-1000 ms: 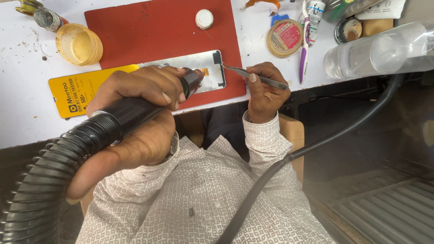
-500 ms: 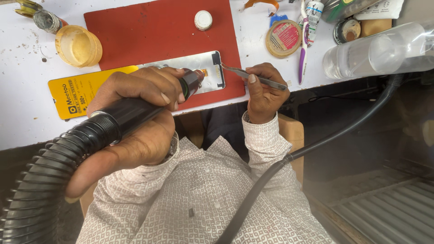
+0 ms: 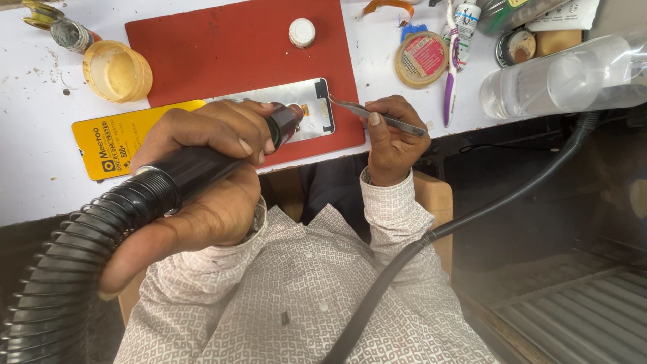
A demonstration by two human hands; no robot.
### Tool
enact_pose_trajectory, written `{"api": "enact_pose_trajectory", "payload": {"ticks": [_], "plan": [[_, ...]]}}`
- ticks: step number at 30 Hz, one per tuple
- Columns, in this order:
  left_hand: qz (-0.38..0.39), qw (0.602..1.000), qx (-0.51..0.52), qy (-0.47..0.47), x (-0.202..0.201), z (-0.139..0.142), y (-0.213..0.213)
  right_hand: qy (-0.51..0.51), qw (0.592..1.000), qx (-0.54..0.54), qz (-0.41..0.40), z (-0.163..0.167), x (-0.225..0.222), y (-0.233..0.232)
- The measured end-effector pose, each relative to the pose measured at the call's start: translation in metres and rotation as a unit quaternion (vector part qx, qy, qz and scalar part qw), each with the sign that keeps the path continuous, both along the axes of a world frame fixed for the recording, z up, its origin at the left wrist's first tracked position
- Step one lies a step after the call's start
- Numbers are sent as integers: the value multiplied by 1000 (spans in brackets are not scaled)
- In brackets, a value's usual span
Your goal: The person uses a hot air gun and tweezers to heat and reposition a small component on a smartphone motherboard. The work is performed on a red mat at a repair bench, with the component being carefully manipulated while heated.
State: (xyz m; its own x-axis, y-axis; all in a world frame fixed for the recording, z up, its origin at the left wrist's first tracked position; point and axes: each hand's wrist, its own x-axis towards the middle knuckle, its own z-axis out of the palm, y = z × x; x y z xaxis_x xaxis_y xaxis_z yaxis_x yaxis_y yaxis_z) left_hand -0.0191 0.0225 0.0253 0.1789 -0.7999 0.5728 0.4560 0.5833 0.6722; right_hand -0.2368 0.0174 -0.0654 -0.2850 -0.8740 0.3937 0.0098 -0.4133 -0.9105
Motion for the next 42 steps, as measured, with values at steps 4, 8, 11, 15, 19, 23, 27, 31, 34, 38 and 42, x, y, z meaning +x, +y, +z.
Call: {"api": "enact_pose_trajectory", "payload": {"ticks": [4, 8, 11, 15, 19, 23, 27, 31, 34, 38, 42], "plan": [[-20, 999, 26, -19, 6, 3, 9, -8, 1000, 2, 3, 1, 0, 0], [-31, 999, 34, -21, 8, 2, 13, 2, 1000, 3, 2, 1, 0, 0], [-22, 999, 18, -16, 7, 0, 8, 0, 1000, 2, 0, 0, 1, 1], [-6, 1000, 1, -20, 5, 1, 0, -3, 1000, 2, 0, 0, 1, 1], [-26, 999, 21, -22, 6, 3, 6, 5, 1000, -2, -1, 1, 1, -1], [-19, 999, 21, -27, 6, 3, 10, 2, 1000, -2, 3, 0, 1, -1], [-10, 1000, 12, -17, 3, 4, 3, -1, 1000, 5, 0, 0, 1, 1], [4, 1000, 3, -18, 1, 3, -1, 1, 1000, 6, 0, 1, 1, 1], [-19, 1000, 21, -10, 3, 3, 4, 4, 1000, 1, 0, 1, 1, 0], [-34, 999, 30, -5, 4, 1, 7, -1, 1000, 3, 1, 1, 1, 0], [-6, 1000, 15, -13, 1, -2, -4, 9, 1000, 2, -5, 1, 0, 0]]}}
